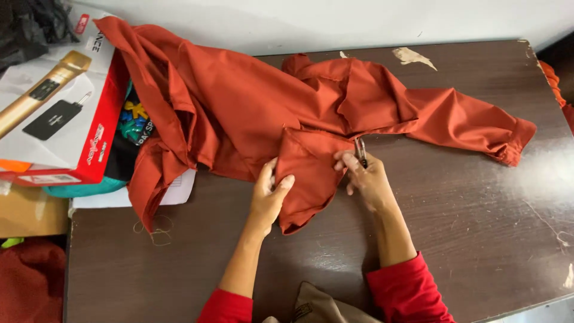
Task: Trimming loose threads from an orange garment using thread snips
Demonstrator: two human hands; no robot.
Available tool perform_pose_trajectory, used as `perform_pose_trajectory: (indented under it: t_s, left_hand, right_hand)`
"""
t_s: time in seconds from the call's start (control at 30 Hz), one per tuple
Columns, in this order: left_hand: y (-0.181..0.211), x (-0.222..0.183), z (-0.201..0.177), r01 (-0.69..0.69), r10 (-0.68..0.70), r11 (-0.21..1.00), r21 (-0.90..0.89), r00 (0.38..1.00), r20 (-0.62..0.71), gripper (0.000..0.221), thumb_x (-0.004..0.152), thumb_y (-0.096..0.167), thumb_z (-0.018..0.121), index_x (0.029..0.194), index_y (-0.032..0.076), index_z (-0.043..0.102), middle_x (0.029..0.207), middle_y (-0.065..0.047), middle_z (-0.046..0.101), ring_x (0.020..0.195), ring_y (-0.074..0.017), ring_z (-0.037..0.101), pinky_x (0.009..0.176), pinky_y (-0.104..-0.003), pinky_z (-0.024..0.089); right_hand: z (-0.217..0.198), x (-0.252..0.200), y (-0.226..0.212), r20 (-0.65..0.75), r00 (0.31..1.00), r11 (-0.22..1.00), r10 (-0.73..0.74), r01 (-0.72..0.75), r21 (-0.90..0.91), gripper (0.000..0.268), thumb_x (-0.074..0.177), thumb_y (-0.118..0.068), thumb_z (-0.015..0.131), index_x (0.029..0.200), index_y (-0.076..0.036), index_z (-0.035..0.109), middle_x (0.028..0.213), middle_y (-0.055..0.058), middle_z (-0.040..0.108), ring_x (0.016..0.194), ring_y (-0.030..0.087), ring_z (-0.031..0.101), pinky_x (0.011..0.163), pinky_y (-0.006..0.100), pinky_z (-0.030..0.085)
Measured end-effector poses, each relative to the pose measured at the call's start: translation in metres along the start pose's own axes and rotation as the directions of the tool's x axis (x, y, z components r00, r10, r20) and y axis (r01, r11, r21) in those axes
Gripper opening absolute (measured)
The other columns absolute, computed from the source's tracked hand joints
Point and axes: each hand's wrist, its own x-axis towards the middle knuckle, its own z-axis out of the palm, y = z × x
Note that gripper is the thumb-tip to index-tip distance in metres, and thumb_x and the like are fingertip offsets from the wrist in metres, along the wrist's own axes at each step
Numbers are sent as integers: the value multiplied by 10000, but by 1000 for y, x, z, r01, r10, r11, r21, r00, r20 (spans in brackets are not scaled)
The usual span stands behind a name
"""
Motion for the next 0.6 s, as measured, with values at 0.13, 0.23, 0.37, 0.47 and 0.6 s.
perform_pose_trajectory:
  t_s: [0.13,0.23,0.37,0.47,0.6]
  left_hand:
    - [0,1,-3,29,-29,1000,7,1000,-3,566,974,243,668,1498,137,481,1179,-169,707,1074,-203,661,935,-379,568]
    - [-1,2,-5,25,-25,1000,10,1000,-2,554,982,242,658,1495,128,481,1160,-172,714,1047,-200,668,908,-374,580]
    - [9,-10,3,-202,215,965,169,975,-64,548,986,217,601,1467,-8,466,1445,-363,490,1320,-508,511,1095,-630,392]
    - [25,-25,14,-618,844,408,672,536,-19,311,945,254,694,1200,75,683,1148,-76,692,1020,-269,662,977,-438,493]
    - [13,-31,36,-802,893,261,538,412,181,698,772,524,835,1258,55,658,1232,-139,696,1126,-319,670,1010,-480,492]
  right_hand:
    - [-1,4,4,40,992,992,116,-113,-60,276,997,-221,699,967,53,709,661,140,616,412,68,394,257,219,447]
    - [-7,3,5,88,988,987,125,-115,-116,264,964,-210,741,926,49,704,616,123,581,375,64,382,251,201,402]
    - [-22,-3,13,206,966,963,157,-104,-249,246,865,-154,834,932,48,711,620,109,597,369,60,377,269,185,376]
    - [4,-23,-17,180,969,977,170,-142,-157,285,864,-136,836,963,74,671,591,133,613,304,51,373,267,183,300]
    - [20,-31,0,202,965,979,167,-137,-152,253,867,-140,840,936,58,699,577,162,650,277,67,404,256,193,302]
